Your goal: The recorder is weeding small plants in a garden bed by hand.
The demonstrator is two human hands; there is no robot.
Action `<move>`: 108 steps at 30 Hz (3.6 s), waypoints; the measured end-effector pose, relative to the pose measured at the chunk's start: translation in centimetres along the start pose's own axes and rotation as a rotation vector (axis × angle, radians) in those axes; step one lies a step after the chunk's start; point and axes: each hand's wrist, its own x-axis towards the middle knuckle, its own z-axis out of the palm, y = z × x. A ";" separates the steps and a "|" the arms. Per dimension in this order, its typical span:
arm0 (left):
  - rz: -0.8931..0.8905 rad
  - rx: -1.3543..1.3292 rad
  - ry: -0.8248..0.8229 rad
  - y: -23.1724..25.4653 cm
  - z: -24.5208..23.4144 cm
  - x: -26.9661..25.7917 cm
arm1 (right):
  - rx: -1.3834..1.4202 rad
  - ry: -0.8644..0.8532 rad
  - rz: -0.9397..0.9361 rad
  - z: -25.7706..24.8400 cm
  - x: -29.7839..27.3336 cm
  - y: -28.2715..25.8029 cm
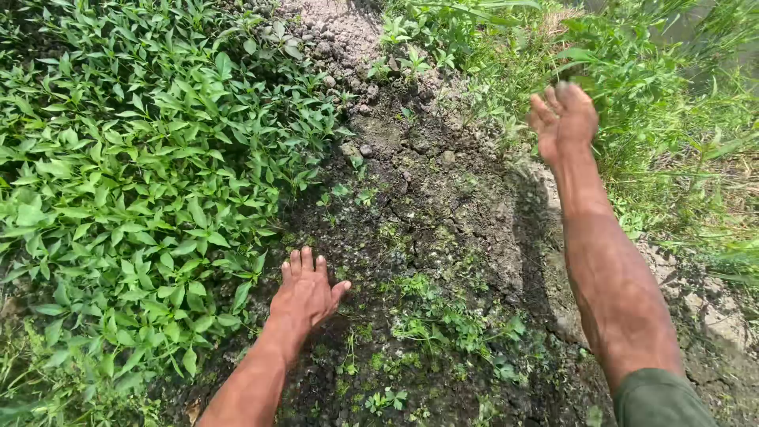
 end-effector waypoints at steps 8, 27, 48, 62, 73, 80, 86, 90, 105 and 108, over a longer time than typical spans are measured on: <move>0.036 0.054 0.167 -1.0 0.6 -0.8 | -0.339 0.028 0.082 -10.6 -10.5 8.2; 0.256 0.504 0.495 5.1 0.8 -6.1 | -1.394 -0.825 0.015 -22.8 -25.6 5.1; 0.036 0.580 0.529 3.3 -5.2 -27.8 | -1.697 -1.083 -0.442 -21.5 -19.5 -5.8; -0.156 0.399 0.363 3.4 0.4 -31.2 | -1.668 -1.158 -0.319 -15.3 -20.7 -2.8; -0.240 0.376 0.180 0.3 7.3 -33.1 | -1.708 -1.191 -0.165 -12.5 -24.1 -1.9; -0.409 0.404 0.132 0.6 4.6 -37.0 | -1.722 -1.213 -0.169 -13.4 -23.7 -0.9; -0.338 0.354 0.152 -0.3 9.5 -35.4 | -1.761 -1.201 -0.149 -12.5 -23.2 -0.3; -0.282 0.528 0.191 -1.7 11.6 -35.3 | -1.730 -1.195 -0.206 -11.7 -23.1 -0.6; -0.711 0.671 0.163 -5.2 3.9 -42.4 | -1.589 -1.180 -0.281 -6.8 -27.0 -4.4; -0.655 0.626 0.293 -4.5 4.0 -40.8 | -1.656 -1.235 -0.341 -7.7 -26.8 -3.9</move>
